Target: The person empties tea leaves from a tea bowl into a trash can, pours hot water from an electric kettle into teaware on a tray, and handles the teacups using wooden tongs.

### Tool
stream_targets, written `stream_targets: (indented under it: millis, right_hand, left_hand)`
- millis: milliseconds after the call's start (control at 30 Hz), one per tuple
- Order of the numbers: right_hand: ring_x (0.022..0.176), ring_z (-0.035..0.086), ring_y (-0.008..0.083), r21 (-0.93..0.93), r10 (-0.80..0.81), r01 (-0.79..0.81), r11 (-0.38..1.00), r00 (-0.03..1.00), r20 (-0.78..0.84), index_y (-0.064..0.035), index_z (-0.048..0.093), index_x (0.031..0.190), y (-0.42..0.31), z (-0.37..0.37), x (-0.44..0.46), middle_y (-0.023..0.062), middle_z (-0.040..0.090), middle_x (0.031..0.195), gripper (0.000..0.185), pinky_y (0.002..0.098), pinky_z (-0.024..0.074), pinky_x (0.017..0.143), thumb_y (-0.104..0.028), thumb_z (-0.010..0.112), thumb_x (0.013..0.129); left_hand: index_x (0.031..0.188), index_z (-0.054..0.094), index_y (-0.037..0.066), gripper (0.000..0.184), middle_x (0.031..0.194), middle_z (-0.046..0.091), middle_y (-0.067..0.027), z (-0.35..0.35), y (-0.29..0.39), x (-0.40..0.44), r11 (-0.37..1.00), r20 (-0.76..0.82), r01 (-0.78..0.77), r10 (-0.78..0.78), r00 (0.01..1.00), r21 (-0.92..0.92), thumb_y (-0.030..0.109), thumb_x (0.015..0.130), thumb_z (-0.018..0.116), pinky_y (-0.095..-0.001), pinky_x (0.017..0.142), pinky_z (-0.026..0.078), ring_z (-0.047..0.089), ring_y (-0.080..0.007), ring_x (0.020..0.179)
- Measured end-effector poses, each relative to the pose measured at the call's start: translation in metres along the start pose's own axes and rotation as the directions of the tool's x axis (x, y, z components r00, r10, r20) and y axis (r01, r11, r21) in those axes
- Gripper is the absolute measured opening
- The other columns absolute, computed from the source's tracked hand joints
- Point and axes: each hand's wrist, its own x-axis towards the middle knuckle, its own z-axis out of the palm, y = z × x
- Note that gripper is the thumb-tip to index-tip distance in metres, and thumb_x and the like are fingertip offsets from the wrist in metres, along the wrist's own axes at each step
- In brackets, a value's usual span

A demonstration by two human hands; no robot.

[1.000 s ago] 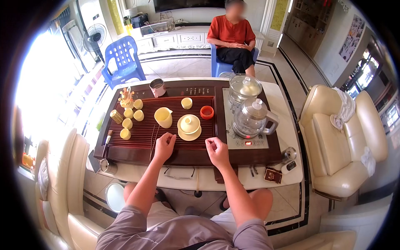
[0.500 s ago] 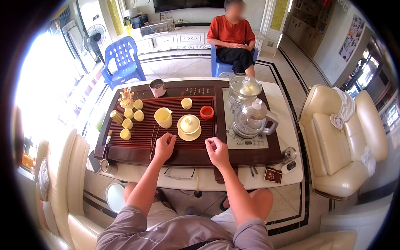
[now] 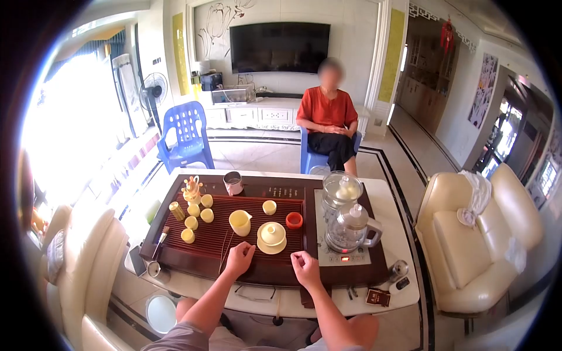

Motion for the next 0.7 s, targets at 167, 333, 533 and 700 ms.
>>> stream_targets:
  millis: [167,333,533,700]
  right_hand:
    - [0.059,0.056,0.0066,-0.023,-0.016,0.016,1.000,1.000,-0.014,-0.0014,0.068,0.089,0.0025,0.0009,-0.0014,0.0027,0.063,0.065,0.015,0.0244,0.0443,0.054,-0.016,0.068,0.092]
    - [0.056,0.052,0.0055,-0.026,0.010,-0.010,1.000,1.000,-0.015,-0.0017,0.068,0.090,-0.0008,0.0002,-0.0023,0.0007,0.059,0.063,0.015,0.0243,0.0420,0.053,-0.017,0.069,0.092]
    - [0.052,0.054,0.0129,-0.002,-0.001,0.000,1.000,1.000,-0.017,-0.0031,0.068,0.090,0.0055,0.0014,-0.0018,0.0055,0.059,0.060,0.014,0.0291,0.0433,0.051,-0.017,0.068,0.091]
    - [0.052,0.054,0.0125,-0.004,0.001,-0.001,1.000,1.000,-0.012,-0.0032,0.068,0.091,-0.0002,-0.0007,-0.0016,0.0052,0.059,0.061,0.013,0.0289,0.0432,0.051,-0.016,0.068,0.091]
  left_hand:
    - [0.082,0.063,0.001,0.024,0.065,0.061,-0.0163,0.0035,-0.0077,0.0003,0.994,-0.064,-0.109,0.110,0.992,0.011,0.022,0.092,0.066,-0.0398,0.053,0.046,0.061,-0.0312,0.056]
    - [0.081,0.063,0.000,0.024,0.062,0.061,-0.0130,0.0016,-0.0038,-0.0007,0.997,-0.035,-0.071,0.071,0.997,-0.019,0.021,0.093,0.066,-0.0361,0.052,0.045,0.059,-0.0253,0.053]
    - [0.080,0.061,-0.001,0.023,0.060,0.061,-0.0119,0.0027,-0.0028,0.0006,0.994,-0.058,-0.095,0.093,0.994,-0.045,0.018,0.093,0.067,-0.0346,0.051,0.044,0.058,-0.0241,0.050]
    - [0.079,0.060,-0.001,0.023,0.060,0.061,-0.0121,0.0024,-0.0023,0.0009,0.996,-0.041,-0.084,0.083,0.996,-0.026,0.018,0.093,0.066,-0.0347,0.052,0.045,0.059,-0.0247,0.051]
